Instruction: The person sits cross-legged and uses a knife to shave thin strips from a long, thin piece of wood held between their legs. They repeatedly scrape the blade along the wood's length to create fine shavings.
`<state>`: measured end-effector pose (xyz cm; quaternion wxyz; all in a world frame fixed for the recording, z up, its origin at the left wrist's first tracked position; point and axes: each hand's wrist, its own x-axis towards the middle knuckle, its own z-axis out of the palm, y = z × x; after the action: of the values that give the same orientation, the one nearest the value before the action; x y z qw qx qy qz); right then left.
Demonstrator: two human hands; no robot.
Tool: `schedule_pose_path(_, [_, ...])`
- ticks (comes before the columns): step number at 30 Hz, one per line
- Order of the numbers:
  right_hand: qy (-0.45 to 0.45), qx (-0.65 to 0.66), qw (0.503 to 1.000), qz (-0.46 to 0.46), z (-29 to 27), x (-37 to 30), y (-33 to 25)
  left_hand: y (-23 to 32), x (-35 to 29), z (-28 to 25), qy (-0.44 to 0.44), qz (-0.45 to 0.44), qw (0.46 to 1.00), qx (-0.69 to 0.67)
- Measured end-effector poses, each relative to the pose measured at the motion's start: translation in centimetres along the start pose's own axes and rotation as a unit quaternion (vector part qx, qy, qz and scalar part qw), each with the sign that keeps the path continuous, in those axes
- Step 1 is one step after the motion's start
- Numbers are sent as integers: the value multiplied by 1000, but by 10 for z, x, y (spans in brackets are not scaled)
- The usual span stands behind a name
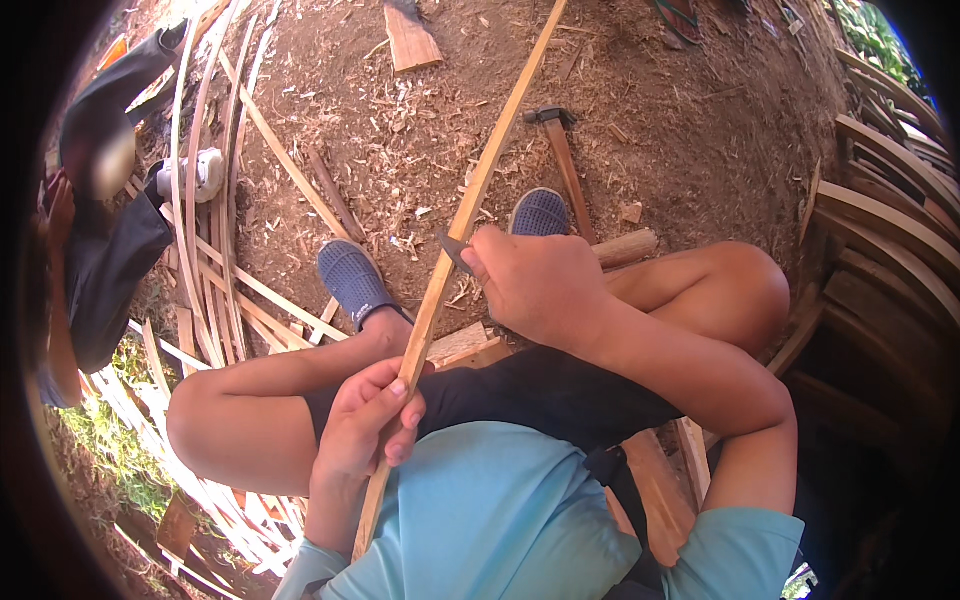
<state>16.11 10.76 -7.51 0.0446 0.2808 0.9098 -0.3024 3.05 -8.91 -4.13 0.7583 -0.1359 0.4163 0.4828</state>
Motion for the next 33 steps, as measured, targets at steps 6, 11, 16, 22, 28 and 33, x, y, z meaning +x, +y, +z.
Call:
schedule_pose_path(6, [65, 140, 988, 14, 5, -4, 3, -1, -1, 1, -6, 20, 1000, 4])
schedule_pose_path(11, [0, 270, 951, 151, -12, 6, 0, -5, 1, 6, 9, 18, 1000, 19])
schedule_pose_path(16, [34, 257, 958, 125, -6, 7, -9, -4, 2, 9, 16, 14, 998, 60])
schedule_pose_path(22, [10, 254, 959, 128, 1, 2, -6, -14, 5, 2, -14, 11, 994, 106])
schedule_pose_path(28, [76, 80, 982, -150, -15, -8, -24, -22, 3, 0, -30, 28, 993, 111])
schedule_pose_path(33, [74, 34, 931, -356, -17, -8, -18, -20, -1, 5, -18, 35, 990, 132])
